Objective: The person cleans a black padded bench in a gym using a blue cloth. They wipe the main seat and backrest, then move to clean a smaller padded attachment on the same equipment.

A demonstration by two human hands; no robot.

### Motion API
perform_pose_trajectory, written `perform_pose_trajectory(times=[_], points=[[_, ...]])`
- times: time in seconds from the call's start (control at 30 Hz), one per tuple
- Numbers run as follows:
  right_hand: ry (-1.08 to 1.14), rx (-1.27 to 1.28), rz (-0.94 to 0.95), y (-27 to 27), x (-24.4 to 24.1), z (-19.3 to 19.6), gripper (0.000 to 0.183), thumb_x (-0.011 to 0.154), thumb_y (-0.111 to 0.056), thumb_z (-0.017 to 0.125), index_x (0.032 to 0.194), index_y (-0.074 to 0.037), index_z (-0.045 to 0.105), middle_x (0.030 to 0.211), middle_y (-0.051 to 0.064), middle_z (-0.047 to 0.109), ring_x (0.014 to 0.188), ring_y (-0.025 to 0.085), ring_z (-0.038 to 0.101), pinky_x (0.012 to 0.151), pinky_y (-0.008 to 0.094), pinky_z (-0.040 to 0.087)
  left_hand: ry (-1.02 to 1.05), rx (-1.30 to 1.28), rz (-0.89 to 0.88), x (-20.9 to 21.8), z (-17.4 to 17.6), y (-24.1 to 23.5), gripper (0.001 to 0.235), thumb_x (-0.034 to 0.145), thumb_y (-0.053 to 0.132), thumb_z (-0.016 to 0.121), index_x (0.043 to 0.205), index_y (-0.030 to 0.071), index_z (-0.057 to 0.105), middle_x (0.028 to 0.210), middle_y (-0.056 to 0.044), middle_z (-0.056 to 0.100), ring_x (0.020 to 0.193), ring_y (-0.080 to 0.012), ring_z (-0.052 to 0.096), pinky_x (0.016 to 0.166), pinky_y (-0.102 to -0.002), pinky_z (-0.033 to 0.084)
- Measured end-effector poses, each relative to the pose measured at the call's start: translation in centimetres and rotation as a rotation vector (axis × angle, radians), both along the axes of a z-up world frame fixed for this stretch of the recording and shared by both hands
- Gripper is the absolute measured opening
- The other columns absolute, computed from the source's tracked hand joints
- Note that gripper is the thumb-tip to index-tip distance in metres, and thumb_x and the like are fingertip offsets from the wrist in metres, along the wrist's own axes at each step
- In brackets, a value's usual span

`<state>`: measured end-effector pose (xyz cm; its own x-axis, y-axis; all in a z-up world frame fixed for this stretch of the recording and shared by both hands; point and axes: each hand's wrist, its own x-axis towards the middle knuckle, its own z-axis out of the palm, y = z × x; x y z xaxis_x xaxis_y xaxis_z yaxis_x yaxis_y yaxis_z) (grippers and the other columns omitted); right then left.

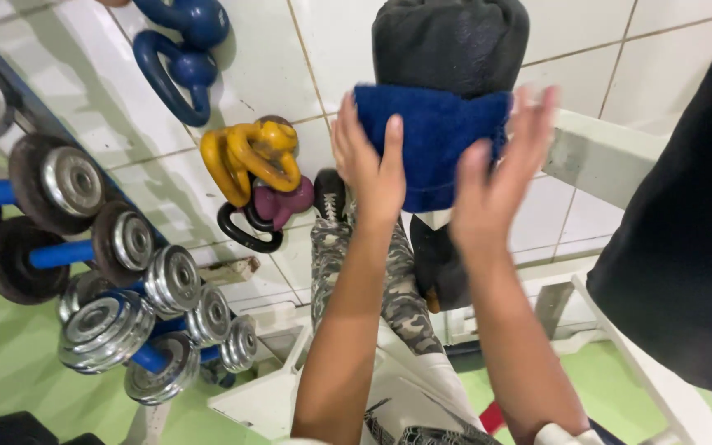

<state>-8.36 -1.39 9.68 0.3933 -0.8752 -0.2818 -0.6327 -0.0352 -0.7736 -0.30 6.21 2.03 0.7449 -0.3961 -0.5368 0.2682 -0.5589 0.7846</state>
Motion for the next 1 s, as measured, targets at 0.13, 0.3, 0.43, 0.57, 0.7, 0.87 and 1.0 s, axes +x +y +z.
perform_pose_trajectory(times=[0.13, 0.3, 0.43, 0.57, 0.7, 0.87, 1.0], points=[[0.096, -0.005, -0.067, -1.9, -1.3, -6.1, 0.059, 0.118, -0.051, 0.034, 0.166, -0.018, 0.026, 0.175, 0.007, 0.020, 0.166, 0.024, 0.014, 0.139, 0.046, 0.013, -0.147, 0.290, -0.053, -1.9, 1.9, -2.7, 0.074, 0.102, 0.058, 0.043, 0.161, 0.018, 0.026, 0.171, -0.021, 0.022, 0.159, -0.0430, 0.025, 0.120, -0.065, 0.023], [-0.107, 0.046, -0.158, -2.2, -1.0, -8.4, 0.057, 0.116, -0.049, 0.042, 0.161, -0.015, 0.035, 0.168, 0.007, 0.036, 0.159, 0.020, 0.031, 0.135, 0.037, 0.023, -0.338, 0.319, -0.052, -3.3, 2.0, -5.1, 0.097, 0.091, 0.065, 0.056, 0.163, 0.011, 0.020, 0.169, -0.025, 0.029, 0.155, -0.0480, 0.037, 0.124, -0.061, 0.034], [0.289, -0.161, 0.014, 0.1, 1.2, -6.6, 0.076, 0.113, -0.060, 0.047, 0.169, -0.019, 0.014, 0.176, 0.013, 0.011, 0.169, 0.034, 0.012, 0.138, 0.057, 0.019, 0.121, 0.113, 0.031, 1.2, -2.4, -3.5, 0.088, 0.086, 0.067, 0.055, 0.158, 0.023, 0.029, 0.154, -0.018, 0.053, 0.140, -0.0336, 0.055, 0.114, -0.044, 0.043], [0.462, -0.241, 0.304, 1.1, 2.0, -5.9, 0.071, 0.114, -0.066, 0.046, 0.172, -0.034, 0.023, 0.176, 0.022, -0.008, 0.169, 0.047, -0.002, 0.133, 0.080, 0.019, 1.135, -0.276, 0.574, 5.7, -12.8, -4.3, 0.079, 0.068, 0.077, 0.059, 0.109, 0.011, 0.072, 0.091, -0.017, 0.076, 0.077, -0.0319, 0.075, 0.074, -0.053, 0.065], [0.321, -0.360, 0.313, -0.3, 0.5, -8.3, 0.055, 0.118, -0.048, 0.050, 0.166, -0.023, 0.039, 0.173, 0.023, 0.002, 0.168, 0.048, 0.011, 0.139, 0.065, 0.030, 1.090, -0.226, 0.545, 6.3, -17.8, -2.6, 0.077, 0.072, 0.075, 0.058, 0.115, 0.011, 0.068, 0.099, -0.016, 0.073, 0.085, -0.0312, 0.071, 0.079, -0.052, 0.061], [0.344, -0.397, 0.285, -0.6, 0.3, -8.7, 0.064, 0.114, -0.061, 0.049, 0.168, -0.030, 0.032, 0.175, 0.020, 0.005, 0.169, 0.043, 0.017, 0.134, 0.061, 0.037, 0.942, -0.185, 0.336, 2.6, -13.3, 0.5, 0.074, 0.081, 0.067, 0.055, 0.131, 0.012, 0.054, 0.120, -0.016, 0.063, 0.108, -0.0291, 0.061, 0.096, -0.046, 0.051], [0.391, -0.355, 0.286, -1.0, 0.2, -8.4, 0.067, 0.114, -0.064, 0.046, 0.169, -0.031, 0.028, 0.176, 0.019, 0.004, 0.169, 0.041, 0.016, 0.131, 0.064, 0.036, 0.846, -0.186, 0.241, 0.0, -10.4, 2.2, 0.073, 0.086, 0.063, 0.053, 0.139, 0.012, 0.047, 0.131, -0.015, 0.058, 0.119, -0.0280, 0.056, 0.104, -0.044, 0.045]])
